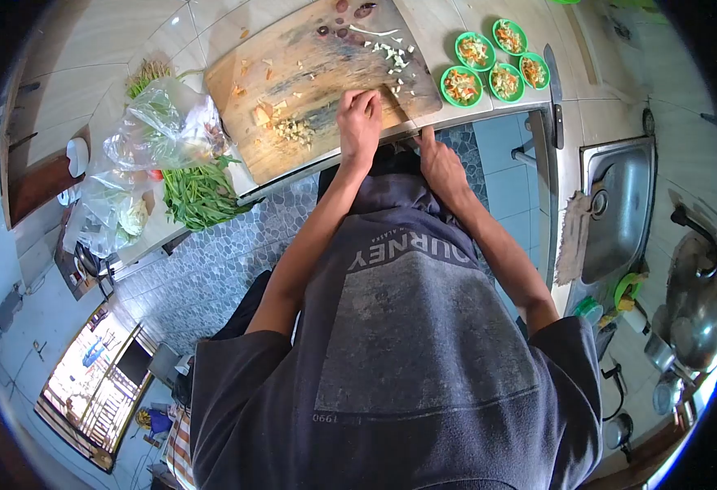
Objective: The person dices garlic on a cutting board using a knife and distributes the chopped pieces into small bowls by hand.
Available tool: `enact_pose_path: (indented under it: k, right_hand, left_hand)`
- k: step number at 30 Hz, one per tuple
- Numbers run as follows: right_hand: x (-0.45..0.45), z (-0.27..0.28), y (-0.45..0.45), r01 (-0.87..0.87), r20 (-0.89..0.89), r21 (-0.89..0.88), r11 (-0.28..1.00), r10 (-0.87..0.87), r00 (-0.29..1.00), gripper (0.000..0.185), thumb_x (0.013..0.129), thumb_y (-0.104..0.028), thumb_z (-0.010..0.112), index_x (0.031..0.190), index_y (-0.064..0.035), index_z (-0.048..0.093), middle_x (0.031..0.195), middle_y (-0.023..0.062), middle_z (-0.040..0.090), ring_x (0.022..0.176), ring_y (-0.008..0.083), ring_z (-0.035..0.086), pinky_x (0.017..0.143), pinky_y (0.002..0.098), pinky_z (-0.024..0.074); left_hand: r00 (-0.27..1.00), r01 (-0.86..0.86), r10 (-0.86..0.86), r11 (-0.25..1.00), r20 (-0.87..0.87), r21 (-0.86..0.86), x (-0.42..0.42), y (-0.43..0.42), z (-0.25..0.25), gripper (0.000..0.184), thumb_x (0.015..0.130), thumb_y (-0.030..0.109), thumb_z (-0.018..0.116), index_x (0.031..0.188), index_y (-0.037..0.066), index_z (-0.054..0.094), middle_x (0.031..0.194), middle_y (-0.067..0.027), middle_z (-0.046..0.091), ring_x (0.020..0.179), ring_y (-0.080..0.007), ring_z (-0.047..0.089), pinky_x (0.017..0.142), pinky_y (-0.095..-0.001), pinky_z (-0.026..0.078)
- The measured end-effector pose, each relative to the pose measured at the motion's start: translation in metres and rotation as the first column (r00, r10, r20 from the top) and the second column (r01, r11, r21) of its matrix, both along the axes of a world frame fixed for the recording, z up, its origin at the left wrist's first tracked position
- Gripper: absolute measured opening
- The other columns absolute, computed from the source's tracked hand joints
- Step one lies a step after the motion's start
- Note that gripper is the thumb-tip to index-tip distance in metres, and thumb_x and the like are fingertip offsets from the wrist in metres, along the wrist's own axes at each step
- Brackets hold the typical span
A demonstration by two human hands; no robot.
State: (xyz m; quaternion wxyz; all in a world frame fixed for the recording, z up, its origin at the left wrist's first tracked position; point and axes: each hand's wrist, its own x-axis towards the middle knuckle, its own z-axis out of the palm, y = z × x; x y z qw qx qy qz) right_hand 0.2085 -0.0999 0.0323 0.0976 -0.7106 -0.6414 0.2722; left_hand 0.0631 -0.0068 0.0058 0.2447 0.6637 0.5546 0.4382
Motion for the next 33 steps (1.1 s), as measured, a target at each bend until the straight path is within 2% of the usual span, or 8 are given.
enact_pose_path:
  k: [7, 10, 25, 31, 33]
  right_hand:
    - [-0.002, 0.004, 0.002, -0.037, -0.049, -0.051, 0.998, 0.035, 0.998, 0.022, 0.101, -0.026, 0.04, 0.103, -0.0043, 0.039, 0.069, 0.0217, 0.064, 0.066, 0.0432, 0.063, 0.056, 0.0533, 0.0496]
    - [0.0, 0.002, -0.001, -0.041, -0.083, -0.038, 0.998, 0.037, 0.996, 0.023, 0.101, -0.027, 0.039, 0.104, -0.0041, 0.039, 0.071, 0.0222, 0.064, 0.067, 0.0447, 0.063, 0.058, 0.0539, 0.0497]
    - [0.0, 0.003, -0.002, -0.054, -0.073, -0.009, 0.998, 0.054, 0.996, 0.023, 0.101, -0.027, 0.039, 0.104, -0.0036, 0.04, 0.067, 0.0241, 0.063, 0.064, 0.0443, 0.063, 0.055, 0.0538, 0.05]
    - [-0.002, 0.002, -0.002, -0.071, -0.037, 0.001, 0.997, 0.071, 0.997, 0.022, 0.101, -0.024, 0.04, 0.104, -0.0026, 0.04, 0.065, 0.0232, 0.063, 0.062, 0.0421, 0.064, 0.055, 0.0517, 0.0518]
    - [-0.006, -0.002, -0.001, -0.085, 0.042, 0.009, 0.996, 0.084, 0.996, 0.02, 0.1, -0.023, 0.04, 0.103, -0.0027, 0.04, 0.064, 0.0214, 0.063, 0.061, 0.0402, 0.064, 0.054, 0.0495, 0.0529]
  left_hand:
    - [0.999, 0.021, -0.022, 0.999, 0.026, 0.048, -0.002, -0.009, -0.001, 0.011, 0.081, 0.0, 0.068, 0.092, 0.0, 0.067, 0.098, -0.0119, 0.058, 0.076, -0.0262, 0.063, 0.067, -0.0347, 0.052]
    - [1.0, -0.007, 0.008, 0.999, -0.018, 0.034, -0.001, -0.01, -0.003, 0.011, 0.08, 0.0, 0.071, 0.091, 0.0, 0.07, 0.097, -0.0094, 0.062, 0.075, -0.0208, 0.065, 0.065, -0.0303, 0.054]
    - [1.0, 0.03, -0.029, 0.999, -0.01, 0.034, -0.001, -0.012, 0.001, 0.013, 0.081, -0.001, 0.069, 0.094, -0.002, 0.07, 0.098, -0.0091, 0.06, 0.076, -0.0196, 0.064, 0.065, -0.0295, 0.052]
    - [1.0, 0.011, -0.011, 0.999, -0.012, 0.042, -0.004, -0.011, -0.001, 0.012, 0.079, 0.0, 0.071, 0.091, 0.0, 0.071, 0.094, -0.0089, 0.063, 0.072, -0.0206, 0.065, 0.063, -0.0302, 0.052]
    - [1.0, 0.0, 0.0, 0.999, -0.008, 0.05, -0.004, -0.01, 0.0, 0.01, 0.078, 0.001, 0.071, 0.089, 0.0, 0.07, 0.093, -0.0093, 0.063, 0.071, -0.021, 0.065, 0.063, -0.0307, 0.053]
